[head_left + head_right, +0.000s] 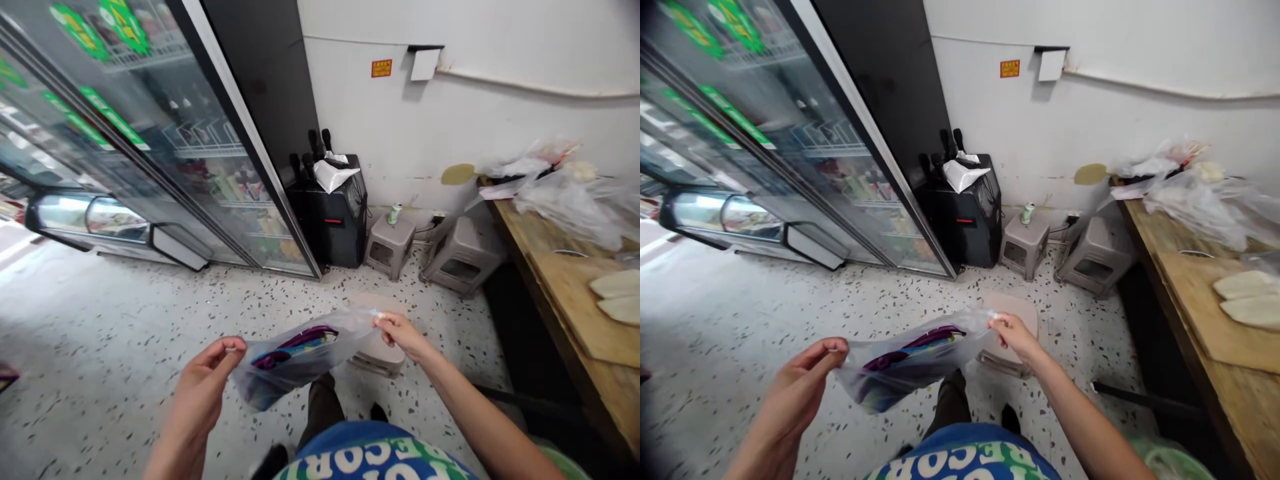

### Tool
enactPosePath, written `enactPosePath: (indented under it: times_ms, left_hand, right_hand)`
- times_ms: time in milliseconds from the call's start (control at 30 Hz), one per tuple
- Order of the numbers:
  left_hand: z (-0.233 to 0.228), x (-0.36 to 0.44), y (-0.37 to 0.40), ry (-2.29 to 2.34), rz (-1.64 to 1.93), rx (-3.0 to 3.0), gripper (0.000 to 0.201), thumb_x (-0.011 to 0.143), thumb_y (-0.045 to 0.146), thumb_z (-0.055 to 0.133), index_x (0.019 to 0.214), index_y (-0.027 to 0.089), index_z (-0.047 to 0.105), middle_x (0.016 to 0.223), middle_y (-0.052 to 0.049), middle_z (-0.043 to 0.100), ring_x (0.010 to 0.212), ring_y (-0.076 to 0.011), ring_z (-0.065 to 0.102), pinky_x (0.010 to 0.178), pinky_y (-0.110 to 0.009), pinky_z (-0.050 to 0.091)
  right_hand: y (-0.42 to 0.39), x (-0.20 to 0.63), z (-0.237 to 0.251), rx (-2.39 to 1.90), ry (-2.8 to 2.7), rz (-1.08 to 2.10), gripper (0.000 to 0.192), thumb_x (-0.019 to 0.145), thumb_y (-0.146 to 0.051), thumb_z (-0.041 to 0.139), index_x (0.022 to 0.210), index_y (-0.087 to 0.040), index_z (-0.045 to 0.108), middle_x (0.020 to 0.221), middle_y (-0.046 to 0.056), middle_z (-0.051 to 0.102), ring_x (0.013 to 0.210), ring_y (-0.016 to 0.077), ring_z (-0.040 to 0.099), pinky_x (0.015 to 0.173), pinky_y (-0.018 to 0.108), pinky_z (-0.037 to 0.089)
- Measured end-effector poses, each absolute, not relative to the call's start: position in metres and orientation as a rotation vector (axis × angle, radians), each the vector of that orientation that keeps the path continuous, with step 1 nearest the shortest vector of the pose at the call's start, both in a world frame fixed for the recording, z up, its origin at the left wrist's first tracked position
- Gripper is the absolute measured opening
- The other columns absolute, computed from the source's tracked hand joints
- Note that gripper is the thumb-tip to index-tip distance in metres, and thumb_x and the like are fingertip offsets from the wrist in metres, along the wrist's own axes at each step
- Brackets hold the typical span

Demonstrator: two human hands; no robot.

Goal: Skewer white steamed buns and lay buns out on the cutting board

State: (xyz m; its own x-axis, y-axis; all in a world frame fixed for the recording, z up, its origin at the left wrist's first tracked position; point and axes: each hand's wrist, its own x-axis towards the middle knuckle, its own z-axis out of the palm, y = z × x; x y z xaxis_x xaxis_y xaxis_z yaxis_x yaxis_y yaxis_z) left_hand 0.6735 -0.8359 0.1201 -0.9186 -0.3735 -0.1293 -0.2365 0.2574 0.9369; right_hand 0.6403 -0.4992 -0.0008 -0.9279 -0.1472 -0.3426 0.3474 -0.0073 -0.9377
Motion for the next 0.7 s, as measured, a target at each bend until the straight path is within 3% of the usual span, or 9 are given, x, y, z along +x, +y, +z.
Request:
enactPosePath:
  times_ms: [167,333,500,700]
  left_hand:
    - [0.057,0.587,-0.899,-2.696,-1.678,0.655,0.031,0.053,0.044,0.064,0.067,0.016,0.058,0.064,0.000,0.052,0.063,-0.0127,0.042,0.058,-0.022,0.031]
    - [0.014,0.506,-0.932,-3.007,-1.650,0.642,0.038,0.052,0.052,0.063,0.064,0.016,0.060,0.062,-0.001,0.054,0.063,-0.0155,0.044,0.058,-0.024,0.033]
    - [0.007,0.439,-0.938,-3.159,-1.673,0.403,0.038,0.052,0.052,0.062,0.063,0.016,0.060,0.062,-0.001,0.054,0.064,-0.0157,0.045,0.059,-0.024,0.033]
    - [0.024,0.400,-0.945,-3.232,-1.588,0.155,0.035,0.057,0.047,0.060,0.071,0.015,0.059,0.062,0.000,0.054,0.061,-0.0136,0.041,0.056,-0.022,0.030]
  right_hand:
    - [-0.557,0.600,-0.036,0.350,1.667,-2.041,0.034,0.070,-0.045,0.059,0.079,-0.012,0.055,0.047,-0.004,0.047,0.040,0.0063,0.040,0.040,0.019,0.025]
    - [-0.611,0.576,-0.065,0.837,1.375,-2.145,0.030,0.062,-0.038,0.066,0.073,-0.015,0.050,0.055,-0.006,0.047,0.036,0.0044,0.038,0.034,0.019,0.019]
    - [-0.629,0.553,-0.059,1.064,1.176,-2.371,0.041,0.057,-0.034,0.070,0.090,-0.014,0.056,0.076,-0.003,0.055,0.036,0.0007,0.035,0.036,0.018,0.014]
    - [-0.651,0.556,-0.033,0.963,1.320,-2.485,0.037,0.063,-0.035,0.068,0.091,-0.013,0.060,0.069,-0.004,0.052,0.037,0.0026,0.036,0.037,0.020,0.017]
